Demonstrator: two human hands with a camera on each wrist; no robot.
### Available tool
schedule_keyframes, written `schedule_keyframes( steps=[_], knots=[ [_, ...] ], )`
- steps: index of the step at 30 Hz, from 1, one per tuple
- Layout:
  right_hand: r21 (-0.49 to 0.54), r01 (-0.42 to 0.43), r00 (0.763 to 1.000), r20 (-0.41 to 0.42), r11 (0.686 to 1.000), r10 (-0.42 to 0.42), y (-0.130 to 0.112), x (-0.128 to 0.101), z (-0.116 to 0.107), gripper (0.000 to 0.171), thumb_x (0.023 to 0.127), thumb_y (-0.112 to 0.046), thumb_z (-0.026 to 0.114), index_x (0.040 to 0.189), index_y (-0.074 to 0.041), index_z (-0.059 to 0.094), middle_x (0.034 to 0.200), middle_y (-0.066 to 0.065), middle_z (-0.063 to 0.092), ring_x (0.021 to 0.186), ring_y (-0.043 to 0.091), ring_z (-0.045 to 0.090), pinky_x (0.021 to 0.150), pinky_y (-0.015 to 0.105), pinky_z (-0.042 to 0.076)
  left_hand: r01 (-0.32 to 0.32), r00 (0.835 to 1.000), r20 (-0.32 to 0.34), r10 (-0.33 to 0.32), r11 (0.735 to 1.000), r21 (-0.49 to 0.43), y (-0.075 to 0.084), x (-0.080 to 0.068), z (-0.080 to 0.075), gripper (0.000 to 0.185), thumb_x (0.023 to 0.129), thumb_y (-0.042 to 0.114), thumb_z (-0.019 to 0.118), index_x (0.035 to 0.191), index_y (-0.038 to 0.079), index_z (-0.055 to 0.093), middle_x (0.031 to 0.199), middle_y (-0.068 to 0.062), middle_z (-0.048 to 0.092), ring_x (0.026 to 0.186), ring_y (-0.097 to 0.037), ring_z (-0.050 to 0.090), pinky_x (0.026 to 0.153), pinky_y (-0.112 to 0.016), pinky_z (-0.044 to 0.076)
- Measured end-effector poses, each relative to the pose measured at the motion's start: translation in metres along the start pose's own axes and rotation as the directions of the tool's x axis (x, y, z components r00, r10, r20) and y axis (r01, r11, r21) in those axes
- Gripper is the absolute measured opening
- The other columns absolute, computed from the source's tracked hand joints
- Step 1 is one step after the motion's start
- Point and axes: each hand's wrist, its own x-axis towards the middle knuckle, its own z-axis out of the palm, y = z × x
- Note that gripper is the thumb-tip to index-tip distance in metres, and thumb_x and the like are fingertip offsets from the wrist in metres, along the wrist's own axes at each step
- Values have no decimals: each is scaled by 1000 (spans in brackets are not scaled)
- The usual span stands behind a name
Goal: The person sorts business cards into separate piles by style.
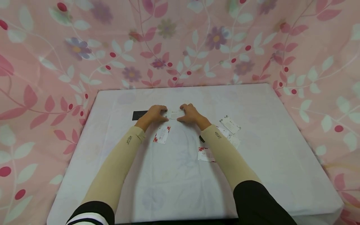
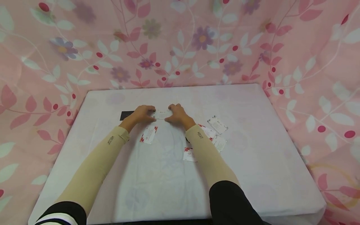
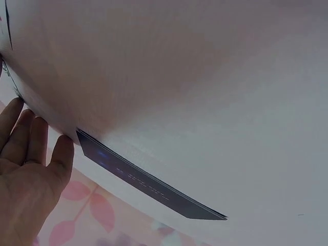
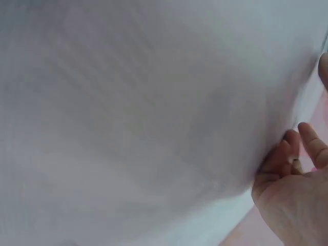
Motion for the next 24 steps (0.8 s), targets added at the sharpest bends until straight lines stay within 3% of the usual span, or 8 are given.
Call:
schedule_keyframes(
  steps=[4,7,10,13,18,24],
  knots=[
    [0,14,999,46,1000,-14,0,-4,-6,86,84,-39,77,150,-8,33,142,16,43,128,26,42,113,42,36,10,1000,23,-9,1000,-6,0,0,1,61,85,26,79,137,5,56,146,-15,51,137,-32,43,118,-46,30],
    [17,48,998,42,999,-49,2,-10,-11,94,83,-41,78,154,-9,24,142,17,43,128,26,44,112,42,37,-30,999,18,30,999,12,-1,0,0,65,86,30,77,140,4,52,151,-17,45,142,-34,37,119,-48,27],
    [25,101,995,-19,995,-101,4,-20,-17,100,83,-45,77,156,-12,17,148,19,35,135,29,40,114,46,35,-86,996,-18,87,995,51,-3,-2,-2,74,88,40,73,147,7,43,159,-20,31,148,-38,27,119,-54,23],
    [2,156,981,-115,988,-155,7,-31,-25,106,83,-50,75,158,-15,10,159,20,17,146,36,27,117,55,29,-112,991,-59,120,987,119,-3,-6,-3,84,89,53,66,155,15,31,164,-19,15,150,-41,18,118,-62,20],
    [-136,174,955,-218,975,-201,20,-49,-44,103,85,-59,66,160,-24,4,165,14,-11,149,45,13,115,66,19,-91,986,-110,123,962,256,2,-22,-5,91,87,75,47,159,31,13,167,-13,-8,153,-40,2,117,-67,4],
    [-206,139,952,-240,969,-188,49,-74,-62,99,87,-64,59,160,-27,4,164,10,-24,150,47,7,117,66,12,-66,982,-148,118,947,315,3,-49,-6,82,91,78,31,159,39,5,165,-10,-19,153,-38,-7,115,-68,-9]
  ],
)
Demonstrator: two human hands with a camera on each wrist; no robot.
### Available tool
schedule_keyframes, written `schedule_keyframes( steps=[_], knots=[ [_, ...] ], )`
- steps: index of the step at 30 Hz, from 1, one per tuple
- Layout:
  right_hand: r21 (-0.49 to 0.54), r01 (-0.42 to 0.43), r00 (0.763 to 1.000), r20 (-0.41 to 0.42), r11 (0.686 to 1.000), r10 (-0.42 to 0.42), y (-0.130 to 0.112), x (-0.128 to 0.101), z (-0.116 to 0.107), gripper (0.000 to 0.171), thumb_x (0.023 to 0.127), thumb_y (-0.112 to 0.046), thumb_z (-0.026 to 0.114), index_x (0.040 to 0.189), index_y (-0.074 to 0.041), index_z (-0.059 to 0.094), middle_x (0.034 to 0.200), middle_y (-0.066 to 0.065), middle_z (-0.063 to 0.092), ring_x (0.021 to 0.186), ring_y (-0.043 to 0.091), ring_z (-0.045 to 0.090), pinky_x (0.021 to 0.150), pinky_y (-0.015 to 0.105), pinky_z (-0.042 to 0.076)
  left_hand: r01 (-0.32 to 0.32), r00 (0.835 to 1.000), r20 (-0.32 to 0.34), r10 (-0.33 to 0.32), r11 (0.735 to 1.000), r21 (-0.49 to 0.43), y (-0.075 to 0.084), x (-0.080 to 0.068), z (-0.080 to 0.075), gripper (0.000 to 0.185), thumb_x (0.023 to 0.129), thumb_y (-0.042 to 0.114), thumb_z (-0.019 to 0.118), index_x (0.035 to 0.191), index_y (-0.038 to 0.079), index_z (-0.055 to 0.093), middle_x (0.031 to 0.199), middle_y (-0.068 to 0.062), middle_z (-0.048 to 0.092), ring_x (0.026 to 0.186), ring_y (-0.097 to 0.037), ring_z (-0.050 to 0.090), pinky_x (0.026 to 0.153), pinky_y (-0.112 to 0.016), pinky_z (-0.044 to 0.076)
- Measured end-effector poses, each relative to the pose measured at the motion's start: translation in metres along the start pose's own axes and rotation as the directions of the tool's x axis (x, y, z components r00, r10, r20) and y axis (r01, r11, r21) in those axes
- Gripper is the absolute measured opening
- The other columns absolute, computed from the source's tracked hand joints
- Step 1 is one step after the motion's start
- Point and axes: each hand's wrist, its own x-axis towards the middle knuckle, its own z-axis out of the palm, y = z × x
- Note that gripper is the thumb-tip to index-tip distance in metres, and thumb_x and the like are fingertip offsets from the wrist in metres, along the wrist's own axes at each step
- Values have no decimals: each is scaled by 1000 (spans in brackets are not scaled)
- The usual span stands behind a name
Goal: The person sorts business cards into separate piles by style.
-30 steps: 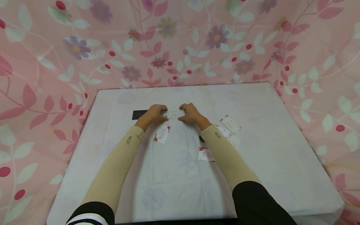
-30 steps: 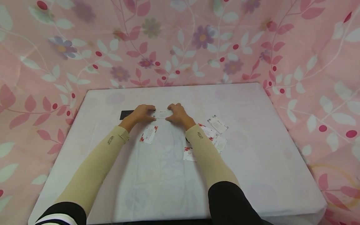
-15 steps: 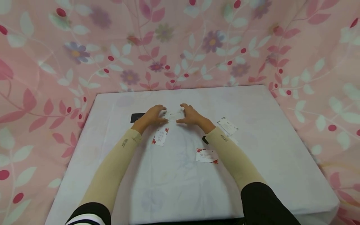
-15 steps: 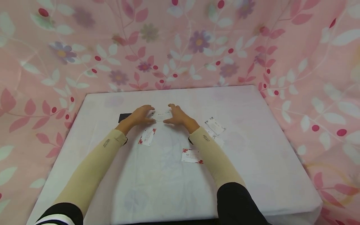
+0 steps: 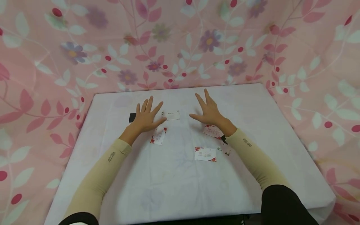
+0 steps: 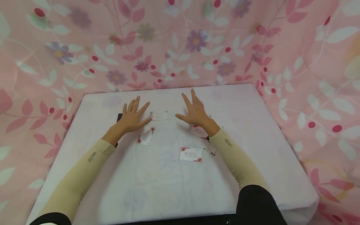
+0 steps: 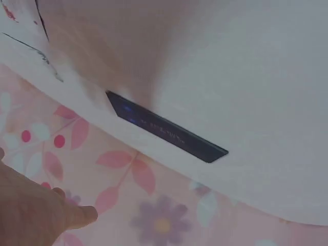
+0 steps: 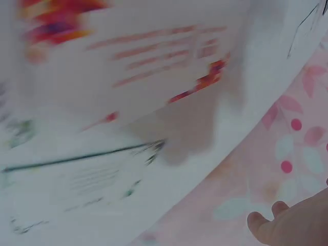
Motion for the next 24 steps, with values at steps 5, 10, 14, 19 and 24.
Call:
schedule_keyframes(
  steps=[5,10,14,19,24],
  knots=[
    [-15,-43,999,7,999,43,24,-25,-14,98,88,-63,58,160,-27,3,162,9,-28,150,47,3,116,68,10,39,999,-24,-39,999,-20,-11,-21,-6,80,92,77,28,158,39,6,165,-9,-21,153,-40,-6,114,-69,-9],
    [-12,-97,995,11,995,97,46,-48,-23,98,89,-63,58,160,-26,2,161,8,-30,150,49,2,114,70,9,112,994,-11,-113,992,-51,-31,-42,-7,80,92,77,28,158,40,1,163,-12,-25,152,-42,-10,112,-70,-13],
    [-8,-142,990,3,990,142,61,-65,-26,98,90,-62,56,161,-23,2,161,11,-29,149,51,0,113,71,7,140,990,-6,-140,989,-57,-38,-55,-6,79,93,76,27,158,39,0,162,-11,-27,151,-43,-10,112,-70,-13],
    [-12,-175,984,-23,984,175,75,-84,-33,98,90,-61,57,161,-20,3,162,16,-26,149,52,0,113,72,7,126,992,-19,-126,991,-34,-37,-68,-3,79,94,75,29,159,38,3,163,-10,-27,151,-42,-10,112,-70,-12],
    [-15,-208,977,-39,978,208,86,-100,-39,98,90,-59,58,160,-18,3,162,19,-24,148,54,0,112,73,7,93,995,-42,-92,996,17,-34,-74,2,81,92,76,31,159,38,5,165,-13,-20,152,-43,-6,112,-71,-11]
  ],
)
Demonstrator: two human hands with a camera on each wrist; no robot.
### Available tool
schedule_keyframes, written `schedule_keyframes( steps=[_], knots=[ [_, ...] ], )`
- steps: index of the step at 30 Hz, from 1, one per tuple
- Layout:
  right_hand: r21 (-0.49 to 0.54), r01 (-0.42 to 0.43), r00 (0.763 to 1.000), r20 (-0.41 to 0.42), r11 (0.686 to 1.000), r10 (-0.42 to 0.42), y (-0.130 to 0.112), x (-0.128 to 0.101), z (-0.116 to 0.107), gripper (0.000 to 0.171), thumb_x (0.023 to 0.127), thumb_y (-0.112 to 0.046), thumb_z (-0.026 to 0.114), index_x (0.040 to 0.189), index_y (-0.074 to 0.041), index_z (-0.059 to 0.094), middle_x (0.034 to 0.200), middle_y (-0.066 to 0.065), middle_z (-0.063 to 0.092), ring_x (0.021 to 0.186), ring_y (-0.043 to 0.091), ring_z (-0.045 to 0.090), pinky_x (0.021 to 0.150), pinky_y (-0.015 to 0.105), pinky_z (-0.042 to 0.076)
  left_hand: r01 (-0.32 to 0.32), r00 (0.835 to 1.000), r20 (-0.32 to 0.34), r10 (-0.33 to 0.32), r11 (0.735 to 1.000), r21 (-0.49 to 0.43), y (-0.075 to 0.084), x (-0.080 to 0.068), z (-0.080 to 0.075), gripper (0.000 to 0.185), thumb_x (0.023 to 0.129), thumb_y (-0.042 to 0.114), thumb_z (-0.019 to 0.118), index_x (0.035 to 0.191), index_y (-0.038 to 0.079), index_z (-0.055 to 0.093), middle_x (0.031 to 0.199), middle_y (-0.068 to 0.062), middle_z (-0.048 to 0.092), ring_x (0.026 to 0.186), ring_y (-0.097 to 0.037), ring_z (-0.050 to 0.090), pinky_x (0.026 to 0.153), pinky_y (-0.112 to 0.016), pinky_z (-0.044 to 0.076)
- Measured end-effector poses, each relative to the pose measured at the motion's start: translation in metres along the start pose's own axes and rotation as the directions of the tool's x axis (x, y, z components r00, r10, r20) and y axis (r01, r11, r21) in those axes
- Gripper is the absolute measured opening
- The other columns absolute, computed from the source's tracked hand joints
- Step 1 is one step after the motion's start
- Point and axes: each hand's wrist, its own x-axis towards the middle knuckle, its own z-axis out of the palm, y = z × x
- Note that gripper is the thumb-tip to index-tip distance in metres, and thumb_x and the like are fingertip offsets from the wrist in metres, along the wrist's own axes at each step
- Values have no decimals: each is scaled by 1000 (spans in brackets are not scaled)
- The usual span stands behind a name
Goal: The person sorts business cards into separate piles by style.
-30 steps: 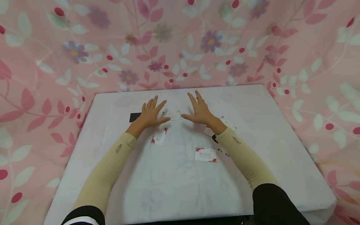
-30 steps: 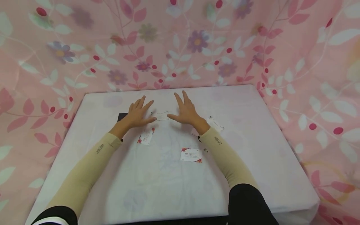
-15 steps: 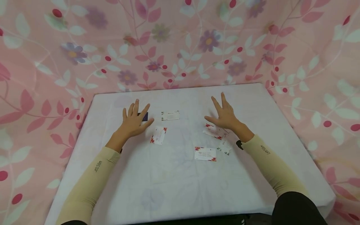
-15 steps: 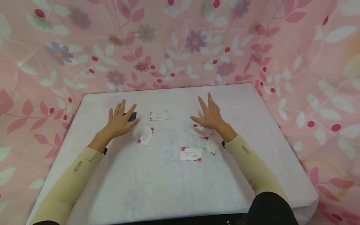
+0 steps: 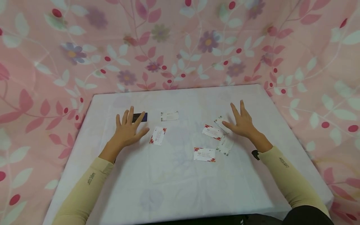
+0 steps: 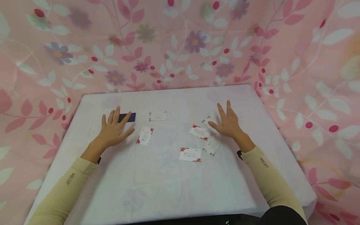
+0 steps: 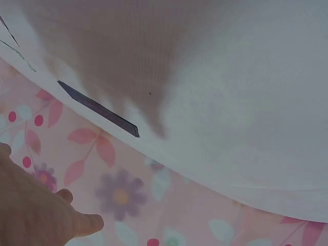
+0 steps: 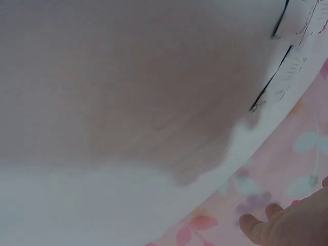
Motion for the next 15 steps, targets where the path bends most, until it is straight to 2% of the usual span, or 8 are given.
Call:
schedule_keyframes(
  steps=[5,8,11,15],
  knots=[
    [-11,-44,999,28,999,45,15,-13,-2,100,90,-62,57,160,-20,-1,161,14,-29,148,53,-2,112,73,5,-26,1000,4,26,1000,-12,8,1,5,82,92,75,35,159,38,7,165,-13,-19,152,-41,-6,112,-70,-12],
    [-15,-57,998,39,998,58,23,-19,-3,100,90,-61,57,160,-21,-2,161,14,-30,148,53,-4,112,74,5,-52,999,-2,52,998,-21,15,8,7,81,92,74,37,159,39,7,165,-13,-17,153,-40,-6,113,-70,-11],
    [-11,-70,997,43,997,71,29,-23,-3,100,90,-61,57,160,-21,-3,161,15,-28,147,56,-3,110,75,6,-89,996,-7,89,996,-9,26,21,9,82,92,76,34,159,38,7,166,-14,-15,153,-39,-4,113,-70,-9],
    [1,-92,993,72,996,91,33,-26,-2,102,90,-62,57,160,-20,-4,161,17,-27,144,61,-1,108,78,7,-166,986,3,166,986,5,50,45,11,84,91,79,27,159,36,6,166,-12,-14,153,-38,-1,113,-70,-8]
  ],
)
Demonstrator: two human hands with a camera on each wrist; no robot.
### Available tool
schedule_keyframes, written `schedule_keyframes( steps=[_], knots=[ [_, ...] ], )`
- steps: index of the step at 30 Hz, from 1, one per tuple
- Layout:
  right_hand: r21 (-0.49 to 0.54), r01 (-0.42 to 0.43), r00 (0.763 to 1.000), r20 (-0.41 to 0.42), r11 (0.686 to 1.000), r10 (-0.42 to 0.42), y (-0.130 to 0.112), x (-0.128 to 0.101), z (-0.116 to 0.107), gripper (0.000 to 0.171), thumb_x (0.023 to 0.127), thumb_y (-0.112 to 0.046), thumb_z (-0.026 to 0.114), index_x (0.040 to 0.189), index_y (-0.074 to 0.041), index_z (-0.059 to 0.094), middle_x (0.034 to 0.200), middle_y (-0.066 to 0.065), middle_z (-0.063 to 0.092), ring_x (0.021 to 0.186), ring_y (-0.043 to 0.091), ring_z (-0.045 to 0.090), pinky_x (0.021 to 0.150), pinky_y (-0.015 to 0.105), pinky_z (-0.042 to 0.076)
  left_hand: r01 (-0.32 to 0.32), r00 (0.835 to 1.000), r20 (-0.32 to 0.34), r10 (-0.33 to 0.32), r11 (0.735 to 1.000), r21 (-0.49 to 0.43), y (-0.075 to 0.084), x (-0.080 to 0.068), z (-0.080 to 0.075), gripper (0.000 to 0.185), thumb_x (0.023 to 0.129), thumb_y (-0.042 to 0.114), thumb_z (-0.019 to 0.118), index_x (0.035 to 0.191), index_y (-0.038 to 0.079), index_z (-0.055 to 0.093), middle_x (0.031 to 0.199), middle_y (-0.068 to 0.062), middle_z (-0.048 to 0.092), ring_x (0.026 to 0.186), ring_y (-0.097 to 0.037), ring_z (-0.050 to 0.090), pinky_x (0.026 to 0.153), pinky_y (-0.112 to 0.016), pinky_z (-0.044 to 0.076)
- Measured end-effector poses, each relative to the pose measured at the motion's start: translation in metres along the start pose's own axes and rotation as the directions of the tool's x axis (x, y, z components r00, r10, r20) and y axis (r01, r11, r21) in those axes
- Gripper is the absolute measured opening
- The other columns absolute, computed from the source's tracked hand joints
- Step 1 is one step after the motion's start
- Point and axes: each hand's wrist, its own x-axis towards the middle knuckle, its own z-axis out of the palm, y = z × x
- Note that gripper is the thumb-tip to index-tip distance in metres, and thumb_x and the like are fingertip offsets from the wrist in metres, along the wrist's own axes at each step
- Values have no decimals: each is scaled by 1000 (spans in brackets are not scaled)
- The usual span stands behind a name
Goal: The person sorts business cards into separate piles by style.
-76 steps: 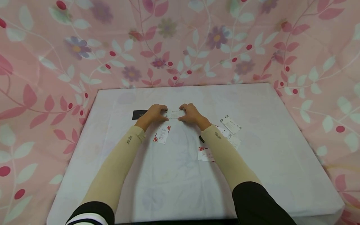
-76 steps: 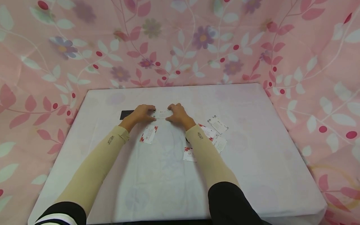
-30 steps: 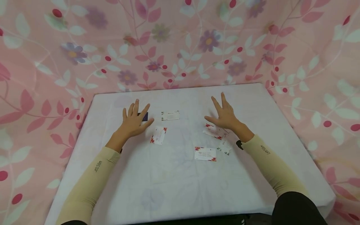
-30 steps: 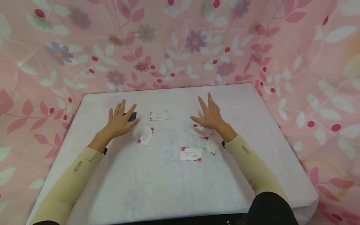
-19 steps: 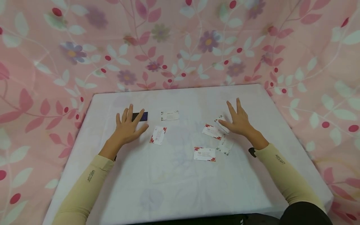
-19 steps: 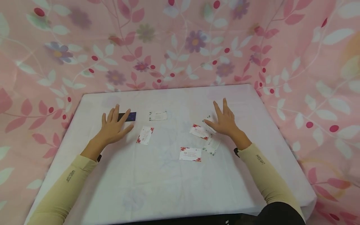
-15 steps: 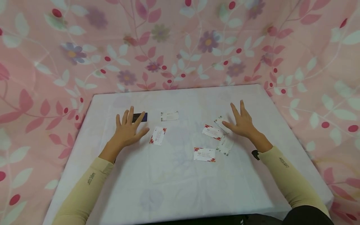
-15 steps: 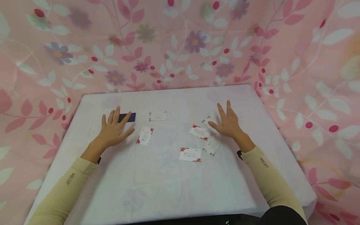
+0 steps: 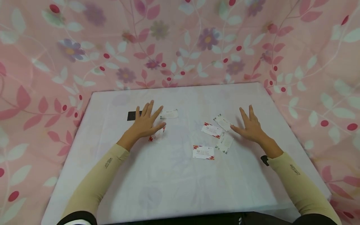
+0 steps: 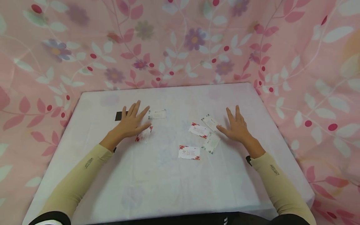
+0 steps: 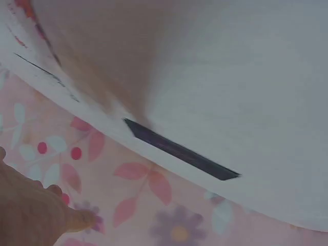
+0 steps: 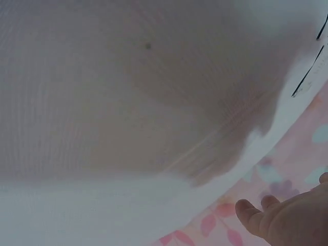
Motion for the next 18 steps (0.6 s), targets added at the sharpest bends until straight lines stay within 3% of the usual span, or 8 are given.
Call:
schedule_keyframes(
  steps=[7,11,14,18],
  knots=[
    [-10,-9,1000,17,1000,9,2,-2,0,102,90,-61,58,160,-20,-3,162,17,-25,144,61,2,107,79,9,-145,989,15,145,989,8,64,61,-1,82,92,75,34,159,38,2,167,-6,-13,155,-31,-4,117,-65,-8],
    [2,-5,1000,18,1000,5,3,-2,1,101,90,-57,61,160,-18,1,163,19,-22,144,60,4,107,79,11,-208,975,72,210,977,-37,100,90,8,82,93,75,33,159,36,5,167,-3,-11,155,-30,-1,117,-65,-5],
    [37,5,999,32,999,-6,2,-1,3,100,90,-56,63,160,-16,3,163,20,-19,146,57,3,107,78,13,-236,961,125,248,966,-108,118,109,18,82,93,75,34,160,32,12,168,-4,-2,154,-32,5,118,-65,-1],
    [79,20,999,43,997,-23,-1,2,7,99,90,-56,63,160,-16,5,164,19,-16,148,53,1,108,77,16,-234,950,164,265,954,-187,131,130,29,80,94,70,41,159,27,21,167,-4,15,153,-27,17,121,-59,10]
  ],
)
